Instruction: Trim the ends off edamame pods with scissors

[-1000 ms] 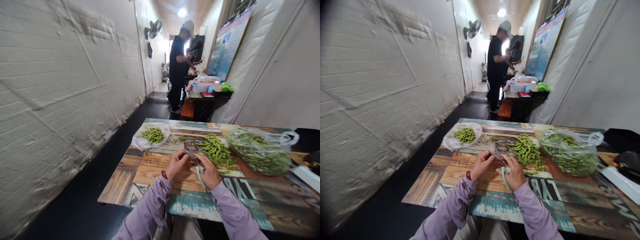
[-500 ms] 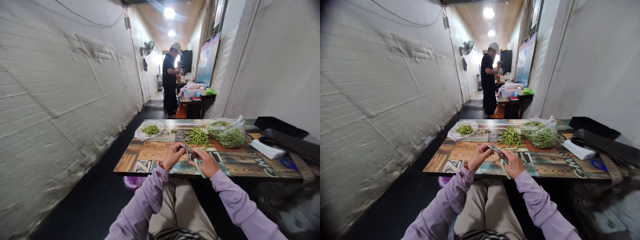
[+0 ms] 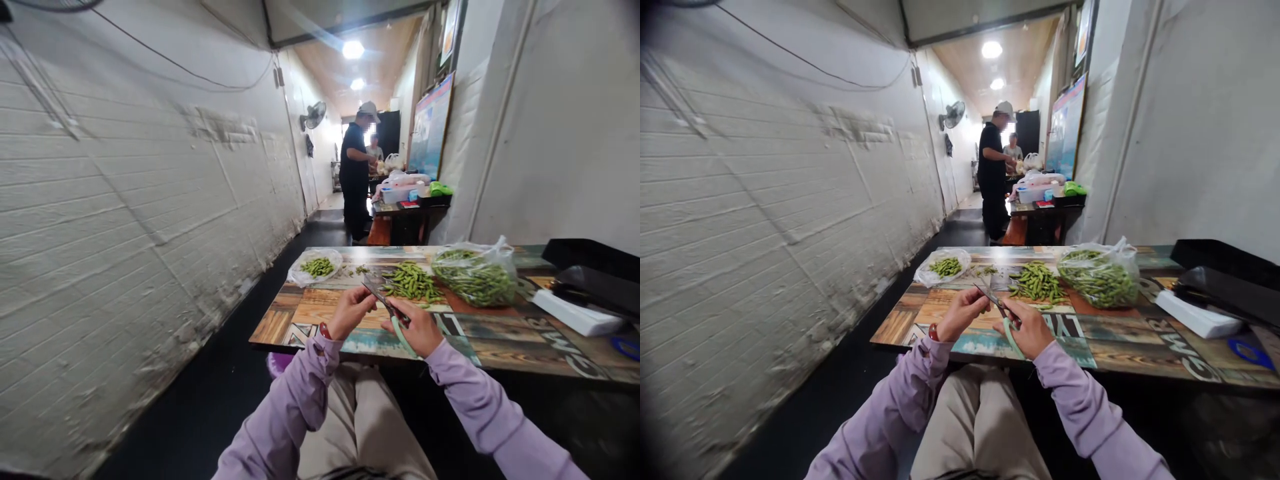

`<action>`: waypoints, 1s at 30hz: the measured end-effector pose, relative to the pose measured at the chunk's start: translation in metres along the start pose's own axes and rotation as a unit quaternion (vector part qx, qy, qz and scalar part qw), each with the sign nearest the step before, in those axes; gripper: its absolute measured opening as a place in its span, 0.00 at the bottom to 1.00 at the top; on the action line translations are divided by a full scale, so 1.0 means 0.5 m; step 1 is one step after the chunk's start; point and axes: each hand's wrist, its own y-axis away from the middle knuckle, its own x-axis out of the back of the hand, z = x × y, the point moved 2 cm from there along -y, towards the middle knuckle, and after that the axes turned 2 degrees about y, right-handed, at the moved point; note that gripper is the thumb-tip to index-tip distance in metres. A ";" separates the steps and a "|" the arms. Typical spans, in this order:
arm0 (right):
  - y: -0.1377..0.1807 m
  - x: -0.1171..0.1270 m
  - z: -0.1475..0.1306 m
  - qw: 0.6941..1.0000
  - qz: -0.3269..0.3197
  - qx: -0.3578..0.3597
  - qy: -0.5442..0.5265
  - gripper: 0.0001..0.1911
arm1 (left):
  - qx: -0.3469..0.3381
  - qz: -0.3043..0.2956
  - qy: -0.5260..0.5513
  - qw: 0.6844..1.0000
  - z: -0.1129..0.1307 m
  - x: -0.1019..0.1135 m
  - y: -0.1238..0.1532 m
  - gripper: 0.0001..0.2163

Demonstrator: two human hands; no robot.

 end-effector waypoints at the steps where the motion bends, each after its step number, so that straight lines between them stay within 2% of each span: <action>1: -0.011 -0.017 0.008 1.000 -0.004 0.004 -0.008 0.25 | 0.003 0.005 -0.002 1.000 -0.010 0.011 -0.008 0.11; 8: -0.062 -0.115 0.102 0.999 -0.021 -0.009 -0.048 0.23 | 0.037 0.001 0.010 0.999 -0.120 0.065 -0.096 0.13; 13: -0.122 -0.151 0.158 0.995 -0.057 -0.058 -0.059 0.23 | 0.104 0.028 0.046 0.993 -0.183 0.086 -0.158 0.16; 17: -0.170 -0.176 0.194 0.989 -0.090 -0.070 -0.097 0.23 | 0.110 0.046 0.074 0.990 -0.211 0.099 -0.195 0.15; 20: -0.184 -0.187 0.231 0.985 -0.075 -0.096 -0.124 0.24 | 0.119 0.069 0.109 0.985 -0.229 0.103 -0.222 0.15; 23: -0.182 -0.183 0.258 0.978 -0.034 -0.140 -0.153 0.25 | 0.138 0.074 0.198 0.968 -0.246 0.095 -0.250 0.15; 27: -0.180 -0.166 0.257 0.977 0.000 -0.154 -0.150 0.26 | 0.149 0.073 0.334 0.928 -0.263 0.075 -0.270 0.15; 30: -0.182 -0.165 0.249 0.968 0.024 -0.182 -0.173 0.25 | 0.171 0.064 0.368 0.912 -0.274 0.062 -0.267 0.15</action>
